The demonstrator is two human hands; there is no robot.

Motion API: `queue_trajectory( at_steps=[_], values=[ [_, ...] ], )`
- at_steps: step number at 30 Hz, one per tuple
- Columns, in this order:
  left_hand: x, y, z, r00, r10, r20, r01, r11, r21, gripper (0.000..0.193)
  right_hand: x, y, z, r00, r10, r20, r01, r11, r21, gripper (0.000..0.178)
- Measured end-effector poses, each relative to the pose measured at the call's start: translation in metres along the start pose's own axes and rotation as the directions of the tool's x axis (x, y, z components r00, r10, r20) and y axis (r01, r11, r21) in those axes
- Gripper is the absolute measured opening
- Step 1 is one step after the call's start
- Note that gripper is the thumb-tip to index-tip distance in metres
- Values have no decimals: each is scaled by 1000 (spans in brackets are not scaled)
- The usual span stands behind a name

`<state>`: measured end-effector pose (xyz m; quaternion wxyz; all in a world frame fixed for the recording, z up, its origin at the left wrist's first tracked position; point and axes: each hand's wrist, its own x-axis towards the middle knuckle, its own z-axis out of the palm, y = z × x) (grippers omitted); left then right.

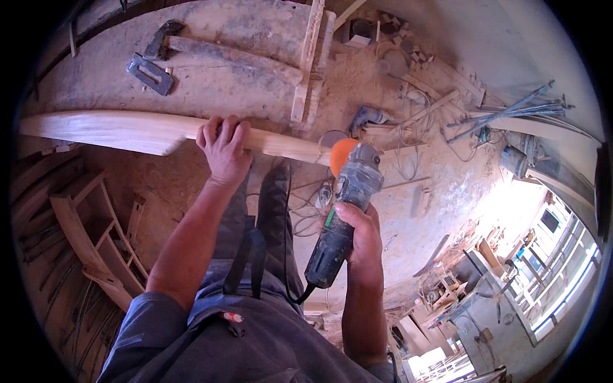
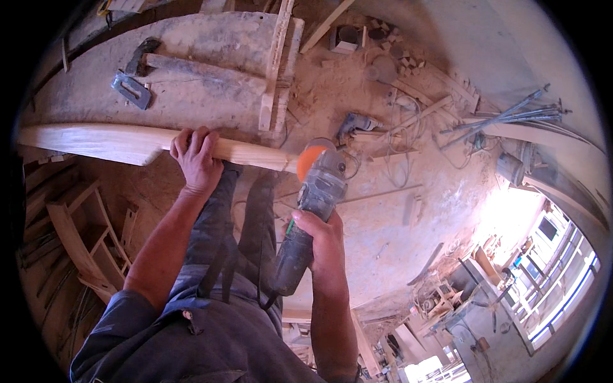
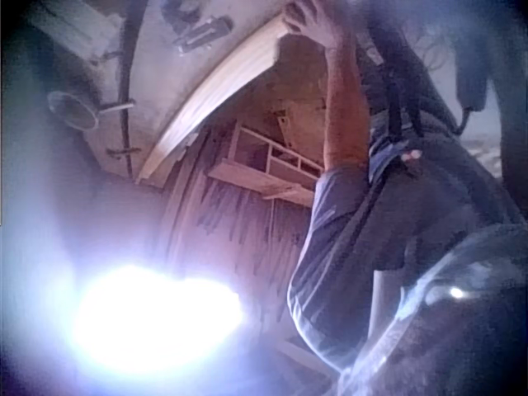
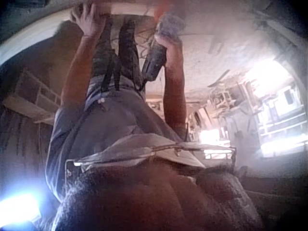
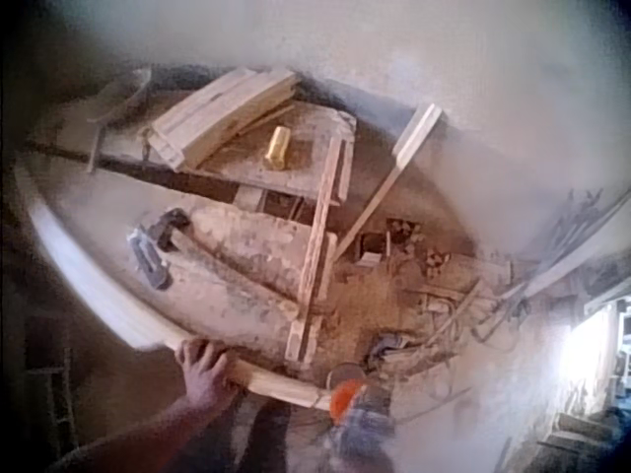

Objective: The person uses an angle grinder to shape a long wooden piece on a workbench, then measures and marks it with a tape measure and pencil. The person also briefly handles a brass fitting.

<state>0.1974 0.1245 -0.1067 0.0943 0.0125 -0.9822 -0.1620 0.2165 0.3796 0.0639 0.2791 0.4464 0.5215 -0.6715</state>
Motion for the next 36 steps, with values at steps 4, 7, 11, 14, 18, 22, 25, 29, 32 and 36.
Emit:
queue_trajectory(
  at_steps=[4,7,11,14,18,22,25,29,32,36],
  values=[
    [-1,-2,2,1000,5,-9,-5,1000,-2,51,7,0,5,999,15,40,-14,1000,-12,46],
    [-1,-3,3,1000,1,-11,-1,1000,2,49,10,-1,4,998,40,38,-40,999,9,47],
    [-3,-4,5,1000,10,-20,-9,1000,16,49,10,-4,-3,999,26,22,-27,998,60,51],
    [-3,-4,5,1000,9,-12,-9,1000,12,51,10,-5,0,997,52,53,-55,997,49,52],
    [-6,-4,3,1000,3,13,-3,1000,-1,55,9,-12,13,994,83,73,-85,996,29,52],
    [-9,-9,8,1000,14,4,-14,1000,8,56,10,-16,4,995,99,12,-99,994,53,51],
    [-8,-7,6,1000,11,8,-11,1000,4,56,14,-18,-4,995,95,21,-96,995,37,48],
    [-8,-7,7,1000,14,-4,-13,1000,15,55,17,-21,4,986,125,114,-130,991,44,35],
    [-8,-6,5,1000,0,7,0,1000,-4,52,21,-23,5,988,136,76,-140,989,51,39],
    [-4,-4,5,1000,-13,-4,13,1000,-18,49,27,-20,-6,996,83,7,-84,995,47,45]
  ],
)
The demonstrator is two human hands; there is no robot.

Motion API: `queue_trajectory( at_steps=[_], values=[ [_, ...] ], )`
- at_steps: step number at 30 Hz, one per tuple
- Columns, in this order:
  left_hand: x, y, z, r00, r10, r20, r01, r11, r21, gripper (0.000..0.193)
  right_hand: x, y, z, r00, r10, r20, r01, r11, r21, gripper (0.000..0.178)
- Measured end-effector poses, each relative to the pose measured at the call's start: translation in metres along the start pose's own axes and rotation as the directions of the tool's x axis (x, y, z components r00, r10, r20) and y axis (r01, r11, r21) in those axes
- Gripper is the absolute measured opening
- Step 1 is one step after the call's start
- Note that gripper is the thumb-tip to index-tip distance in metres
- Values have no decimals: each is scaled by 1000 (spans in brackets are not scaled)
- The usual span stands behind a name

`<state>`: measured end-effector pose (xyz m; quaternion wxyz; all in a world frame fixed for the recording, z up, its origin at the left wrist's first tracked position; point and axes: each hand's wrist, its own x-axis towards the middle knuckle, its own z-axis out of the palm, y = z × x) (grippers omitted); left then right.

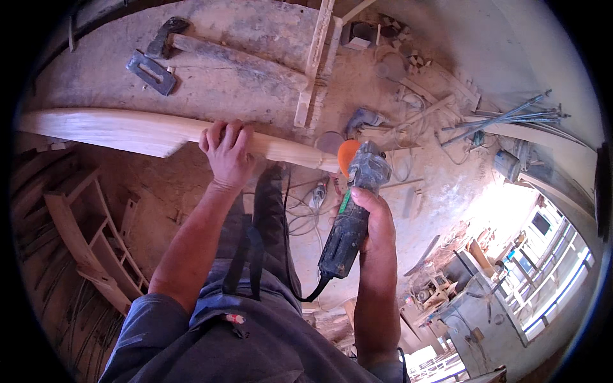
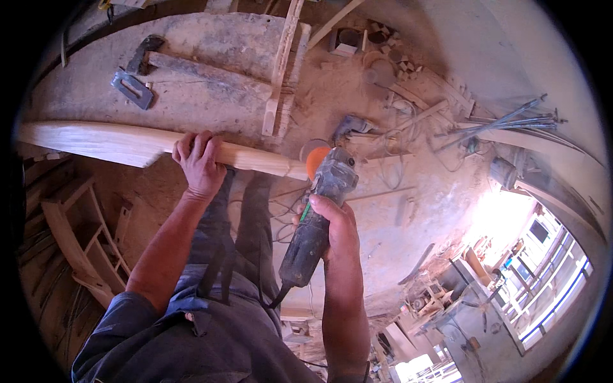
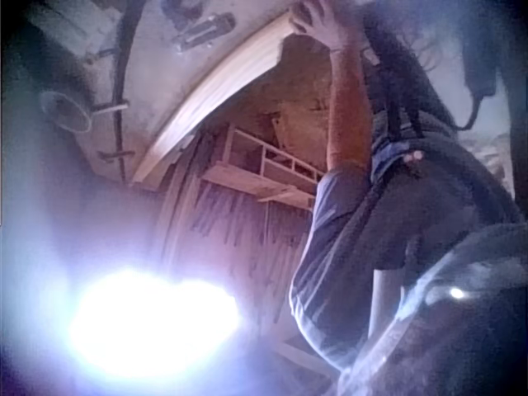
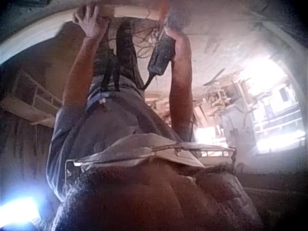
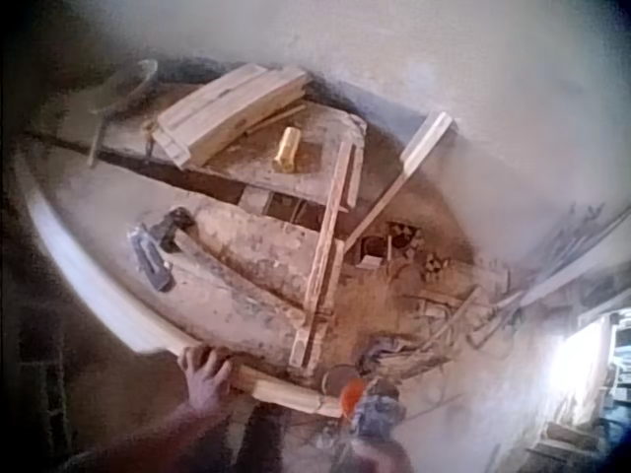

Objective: The person uses an angle grinder to shape a long wooden piece on a workbench, then measures and marks it with a tape measure and pencil. The person also briefly handles a brass fitting.

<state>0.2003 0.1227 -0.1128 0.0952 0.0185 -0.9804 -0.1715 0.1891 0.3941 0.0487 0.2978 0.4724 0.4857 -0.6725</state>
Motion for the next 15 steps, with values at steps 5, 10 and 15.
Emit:
queue_trajectory(
  at_steps=[5,10,15],
  values=[
    [10,6,-8,1000,8,22,-8,1000,17,43,-11,4,14,1000,-13,21,14,999,-51,42],
    [15,4,-9,997,6,79,-8,1000,23,47,-28,19,5,1000,-21,17,22,1000,-14,45],
    [25,10,-21,990,9,144,-12,1000,21,41,-27,28,6,991,-135,-12,136,990,30,49]
  ],
)
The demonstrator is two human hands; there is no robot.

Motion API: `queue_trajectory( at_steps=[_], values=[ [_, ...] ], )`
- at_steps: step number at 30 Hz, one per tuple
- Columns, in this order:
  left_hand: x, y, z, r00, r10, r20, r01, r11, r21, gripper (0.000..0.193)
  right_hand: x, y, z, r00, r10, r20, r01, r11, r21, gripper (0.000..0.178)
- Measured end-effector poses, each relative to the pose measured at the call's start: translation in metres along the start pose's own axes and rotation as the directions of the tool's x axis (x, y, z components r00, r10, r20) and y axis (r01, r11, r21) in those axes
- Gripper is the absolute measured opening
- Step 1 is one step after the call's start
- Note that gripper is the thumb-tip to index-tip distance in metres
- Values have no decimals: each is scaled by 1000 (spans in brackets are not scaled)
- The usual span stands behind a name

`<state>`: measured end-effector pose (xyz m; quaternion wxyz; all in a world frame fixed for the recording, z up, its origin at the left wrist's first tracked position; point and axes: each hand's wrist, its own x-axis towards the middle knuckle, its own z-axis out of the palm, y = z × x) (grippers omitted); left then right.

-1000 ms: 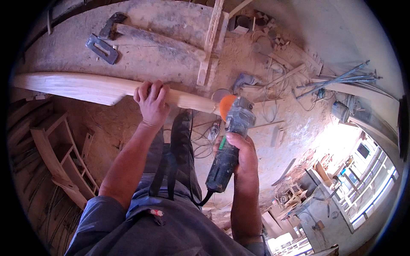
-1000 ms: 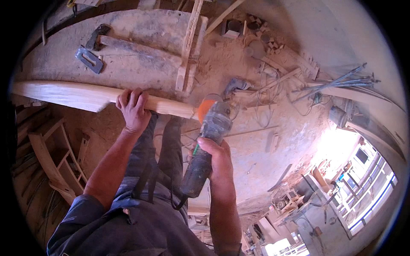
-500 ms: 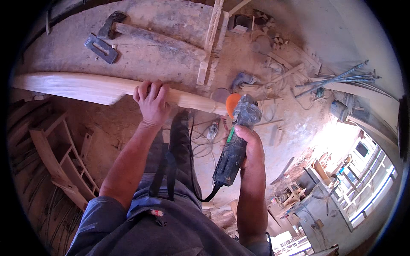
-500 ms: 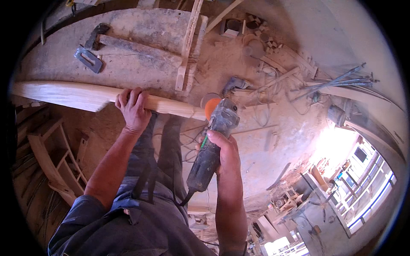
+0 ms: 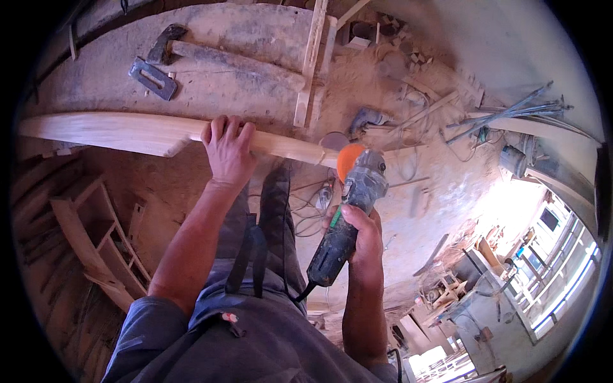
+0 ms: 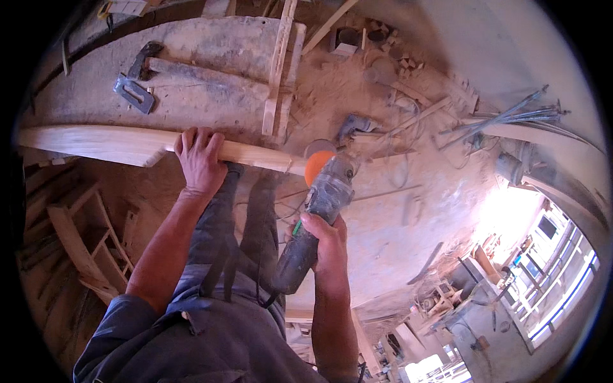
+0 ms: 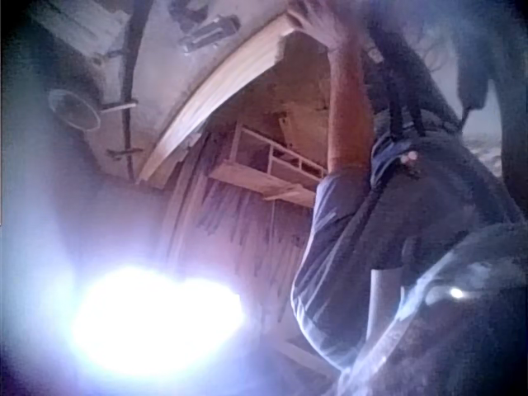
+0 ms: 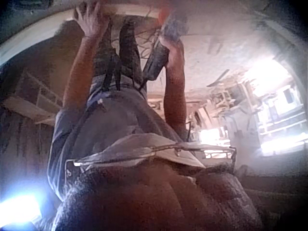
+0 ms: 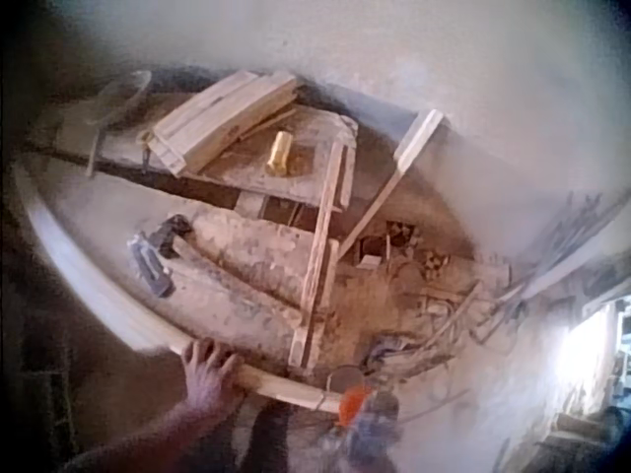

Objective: The person uses an angle grinder to shape a long wooden piece on a workbench, then measures and marks it with a tape measure and pencil. The person also briefly handles a brass fitting.

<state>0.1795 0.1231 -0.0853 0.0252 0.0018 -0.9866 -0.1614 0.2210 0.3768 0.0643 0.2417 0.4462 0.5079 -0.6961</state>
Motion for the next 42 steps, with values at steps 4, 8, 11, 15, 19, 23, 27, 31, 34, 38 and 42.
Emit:
queue_trajectory(
  at_steps=[4,8,11,15,19,23,27,31,34,38,42],
  values=[
    [9,3,-9,998,15,54,-14,1000,-15,38,3,5,8,999,28,26,-27,999,-42,47],
    [15,1,-13,996,30,85,-28,999,-31,36,-3,24,0,1000,-10,22,11,1000,-13,44],
    [21,2,-18,992,59,114,-56,998,-29,37,-6,28,-2,998,-63,-9,64,997,43,41],
    [28,3,-24,980,88,180,-84,996,-34,38,5,26,2,995,-96,15,95,994,56,38],
    [31,-2,-23,967,123,222,-128,992,5,38,9,31,5,995,-83,54,82,996,16,43],
    [34,-3,-31,954,173,246,-177,984,-5,42,1,45,-6,993,-106,42,103,991,81,45],
    [37,-5,-35,945,212,250,-205,977,-57,48,6,47,-4,989,-143,28,140,986,91,46],
    [41,-26,-28,900,353,257,-337,936,-105,48,15,46,5,987,-152,46,153,988,-11,47],
    [46,-37,-26,870,467,156,-431,875,-219,50,11,55,-2,985,-154,82,155,988,1,45],
    [55,-43,-27,841,513,170,-461,846,-269,54,7,71,-11,978,-202,57,195,974,112,45],
    [60,-45,-25,822,540,181,-489,832,-262,57,15,65,-15,979,-195,58,188,976,106,46]
  ],
)
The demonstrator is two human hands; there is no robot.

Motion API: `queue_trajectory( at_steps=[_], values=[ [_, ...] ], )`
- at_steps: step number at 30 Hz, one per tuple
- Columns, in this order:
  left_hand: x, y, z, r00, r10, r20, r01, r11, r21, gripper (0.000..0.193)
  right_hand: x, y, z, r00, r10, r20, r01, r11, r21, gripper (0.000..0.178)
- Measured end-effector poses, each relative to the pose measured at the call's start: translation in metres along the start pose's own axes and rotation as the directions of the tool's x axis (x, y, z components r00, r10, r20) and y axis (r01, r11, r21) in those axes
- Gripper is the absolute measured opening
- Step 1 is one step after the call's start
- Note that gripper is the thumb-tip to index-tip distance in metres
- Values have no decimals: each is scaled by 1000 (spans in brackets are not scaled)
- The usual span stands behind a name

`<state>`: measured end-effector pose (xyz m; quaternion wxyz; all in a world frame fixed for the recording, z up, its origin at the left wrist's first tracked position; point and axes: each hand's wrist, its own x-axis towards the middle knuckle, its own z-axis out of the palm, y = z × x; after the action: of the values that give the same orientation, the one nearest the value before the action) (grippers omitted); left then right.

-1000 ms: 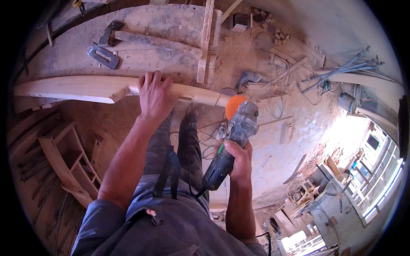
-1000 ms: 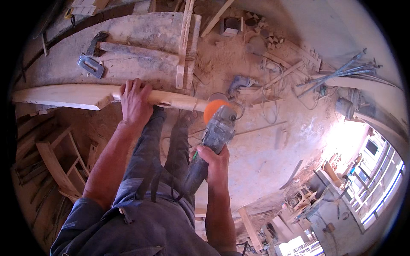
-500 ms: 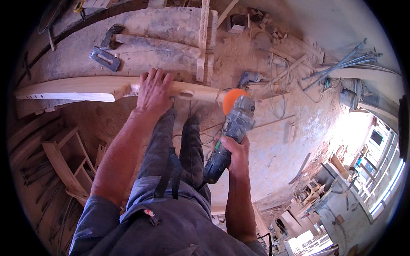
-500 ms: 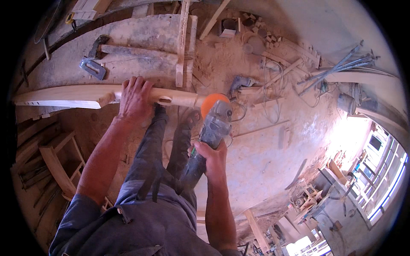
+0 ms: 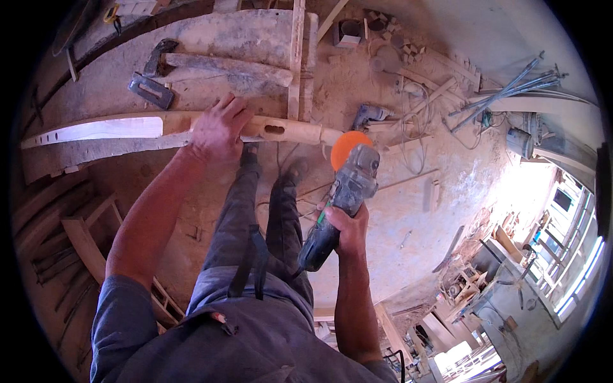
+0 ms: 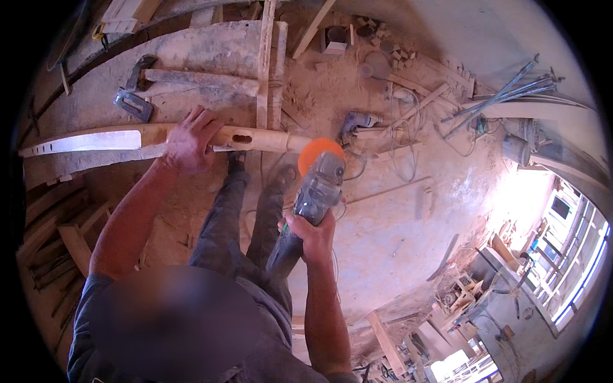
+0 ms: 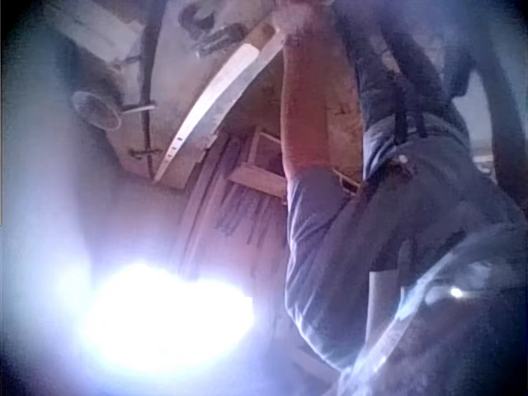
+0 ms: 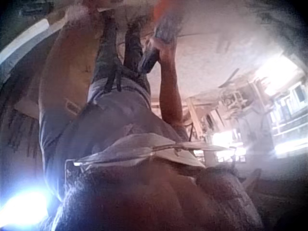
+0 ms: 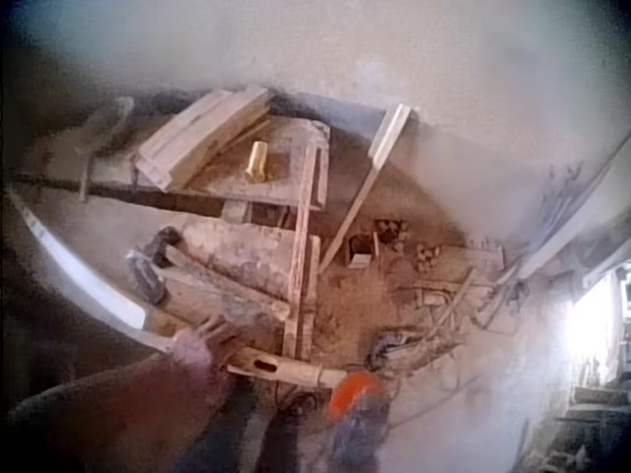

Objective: The person uses an angle grinder to shape a long wooden piece on a workbench, then measures and marks it with a tape measure and pencil. The person also briefly handles a brass fitting.

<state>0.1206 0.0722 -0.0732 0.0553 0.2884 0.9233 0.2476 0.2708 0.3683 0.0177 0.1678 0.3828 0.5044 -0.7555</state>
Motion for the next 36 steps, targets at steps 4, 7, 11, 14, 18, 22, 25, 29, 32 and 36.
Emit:
queue_trajectory(
  at_steps=[4,7,11,14,18,22,25,29,32,36],
  values=[
    [6,9,-6,999,22,29,-24,997,74,55,16,-15,7,999,17,34,-16,999,-36,46],
    [5,8,-5,999,9,51,-13,997,79,57,17,-23,18,1000,15,22,-12,994,-110,46],
    [5,7,-1,997,-15,80,8,996,90,62,9,-14,6,999,36,12,-35,995,-91,46],
    [6,10,-1,997,-27,72,21,996,83,64,7,-5,1,999,23,-47,-23,1000,0,45],
    [5,8,3,1000,-10,29,7,996,94,66,18,-12,11,999,31,-18,-31,998,-47,46],
    [3,1,5,996,86,-1,-85,988,127,63,17,-17,9,999,53,-2,-53,995,-88,47],
    [7,-4,3,988,153,-1,-152,984,97,60,8,-18,3,998,14,-63,-12,999,32,45],
    [15,-3,-4,982,185,39,-187,980,69,57,10,-17,0,999,14,-52,-13,1000,24,48],
    [17,-3,-6,981,185,57,-189,980,68,56,14,-19,10,998,52,-31,-53,998,-29,51],
    [16,-3,-4,982,179,55,-183,980,73,55,9,-15,7,998,57,-33,-56,998,25,51]
  ],
)
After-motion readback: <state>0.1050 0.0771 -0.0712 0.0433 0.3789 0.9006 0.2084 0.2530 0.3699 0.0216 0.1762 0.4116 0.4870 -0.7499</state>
